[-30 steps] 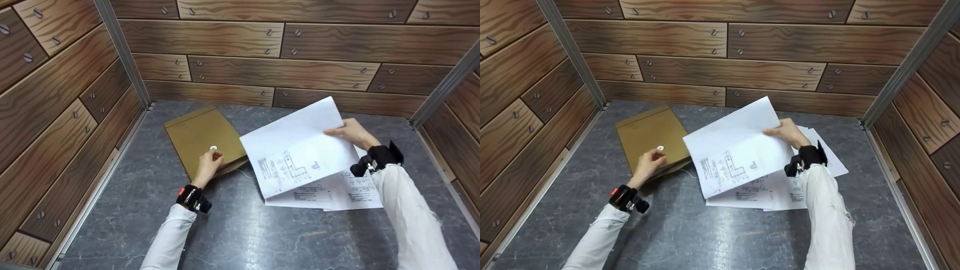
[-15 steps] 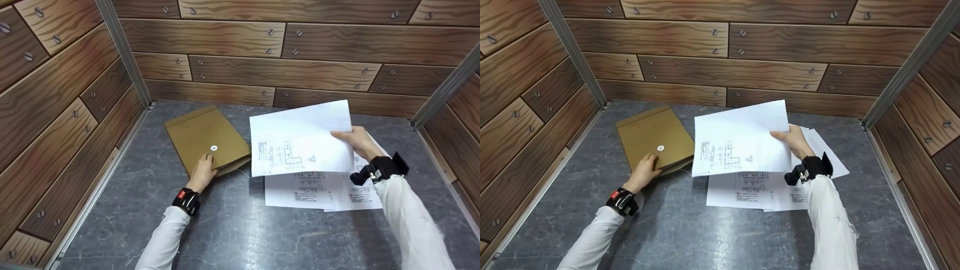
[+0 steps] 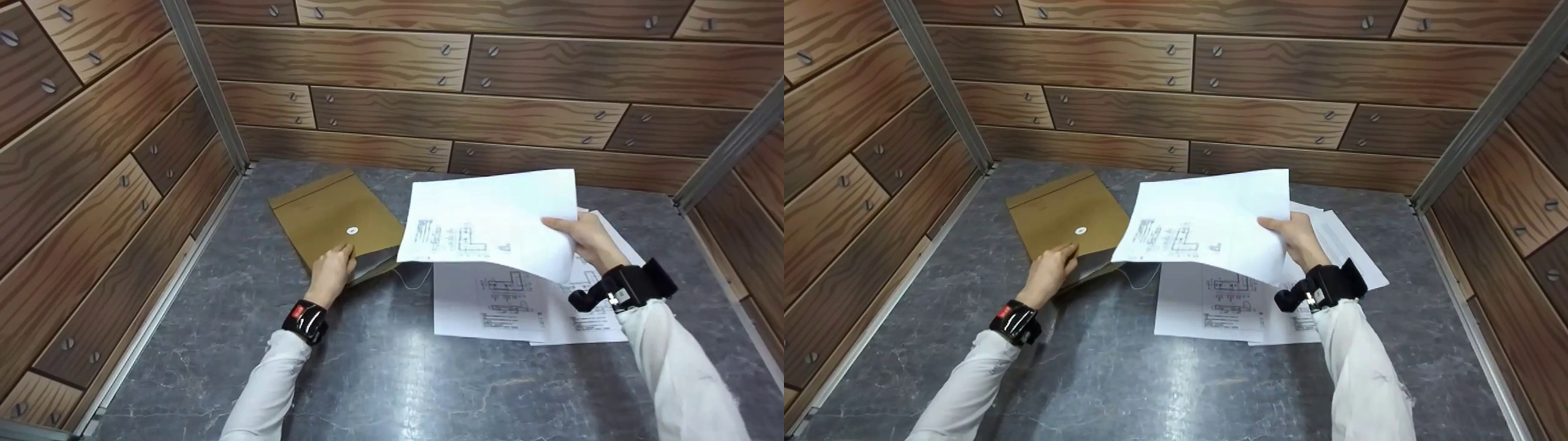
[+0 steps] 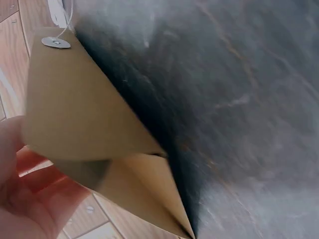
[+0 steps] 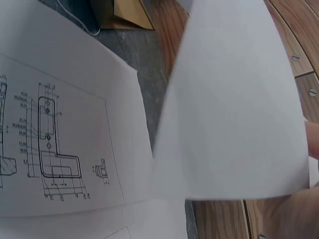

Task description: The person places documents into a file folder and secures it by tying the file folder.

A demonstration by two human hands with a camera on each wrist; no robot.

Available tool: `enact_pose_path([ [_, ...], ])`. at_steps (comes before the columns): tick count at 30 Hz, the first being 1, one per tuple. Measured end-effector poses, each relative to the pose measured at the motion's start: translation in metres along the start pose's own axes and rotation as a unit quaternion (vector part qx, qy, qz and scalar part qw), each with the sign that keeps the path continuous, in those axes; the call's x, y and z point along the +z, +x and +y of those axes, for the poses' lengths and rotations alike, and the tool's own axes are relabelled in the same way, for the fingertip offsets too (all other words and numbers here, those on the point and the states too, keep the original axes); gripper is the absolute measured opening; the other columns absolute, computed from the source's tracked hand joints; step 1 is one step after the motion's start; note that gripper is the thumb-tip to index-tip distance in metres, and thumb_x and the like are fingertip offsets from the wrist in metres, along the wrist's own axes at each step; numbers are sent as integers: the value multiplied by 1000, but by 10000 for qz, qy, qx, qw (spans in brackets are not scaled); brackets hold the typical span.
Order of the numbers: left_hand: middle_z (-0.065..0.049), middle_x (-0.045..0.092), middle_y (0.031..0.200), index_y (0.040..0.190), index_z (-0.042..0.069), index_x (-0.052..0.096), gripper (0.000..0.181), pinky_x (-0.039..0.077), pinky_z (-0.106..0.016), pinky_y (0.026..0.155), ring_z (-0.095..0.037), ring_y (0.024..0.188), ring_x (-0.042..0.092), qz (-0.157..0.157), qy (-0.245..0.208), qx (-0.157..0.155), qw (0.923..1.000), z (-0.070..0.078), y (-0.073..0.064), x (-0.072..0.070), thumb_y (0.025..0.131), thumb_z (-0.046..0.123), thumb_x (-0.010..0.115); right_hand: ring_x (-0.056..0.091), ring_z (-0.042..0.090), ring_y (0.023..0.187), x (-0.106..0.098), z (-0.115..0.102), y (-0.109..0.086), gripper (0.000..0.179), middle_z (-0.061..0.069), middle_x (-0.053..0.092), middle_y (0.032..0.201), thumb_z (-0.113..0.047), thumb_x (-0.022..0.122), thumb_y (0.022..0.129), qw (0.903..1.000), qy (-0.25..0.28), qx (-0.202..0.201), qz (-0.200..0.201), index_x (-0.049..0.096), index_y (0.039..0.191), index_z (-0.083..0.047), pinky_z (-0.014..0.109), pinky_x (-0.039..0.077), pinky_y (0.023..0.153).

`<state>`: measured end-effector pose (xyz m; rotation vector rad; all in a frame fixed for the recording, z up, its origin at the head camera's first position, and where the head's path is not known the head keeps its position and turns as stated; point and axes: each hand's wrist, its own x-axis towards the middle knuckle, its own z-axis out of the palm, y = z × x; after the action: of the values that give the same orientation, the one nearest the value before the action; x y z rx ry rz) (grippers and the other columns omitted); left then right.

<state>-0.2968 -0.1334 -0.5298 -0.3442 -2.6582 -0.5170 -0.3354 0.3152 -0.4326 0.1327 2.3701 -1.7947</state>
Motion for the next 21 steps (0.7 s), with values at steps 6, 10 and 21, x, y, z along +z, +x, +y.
enact_pose_path([
  [6,-11,63,87,87,3,61,13,48,-46,52,-37,69,61,178,55,-40,9998,16,6,2,80,14,64,61,11,77,3,-7,-8,63,13,52,100,-20,64,85,9996,232,37,-160,32,125,17,31,49,75],
  [10,-11,63,79,82,4,60,12,47,-46,50,-38,65,60,289,80,-95,9995,26,13,3,81,16,64,62,14,75,2,-10,-11,57,4,59,87,-16,65,84,9989,289,171,-328,36,120,16,32,49,73],
  [21,-15,61,71,76,3,56,19,47,-44,48,-37,61,60,248,208,36,9995,44,22,5,84,20,60,61,17,71,-16,-19,-19,39,7,60,81,-7,64,82,9911,-147,720,-1110,43,108,12,32,51,68],
])
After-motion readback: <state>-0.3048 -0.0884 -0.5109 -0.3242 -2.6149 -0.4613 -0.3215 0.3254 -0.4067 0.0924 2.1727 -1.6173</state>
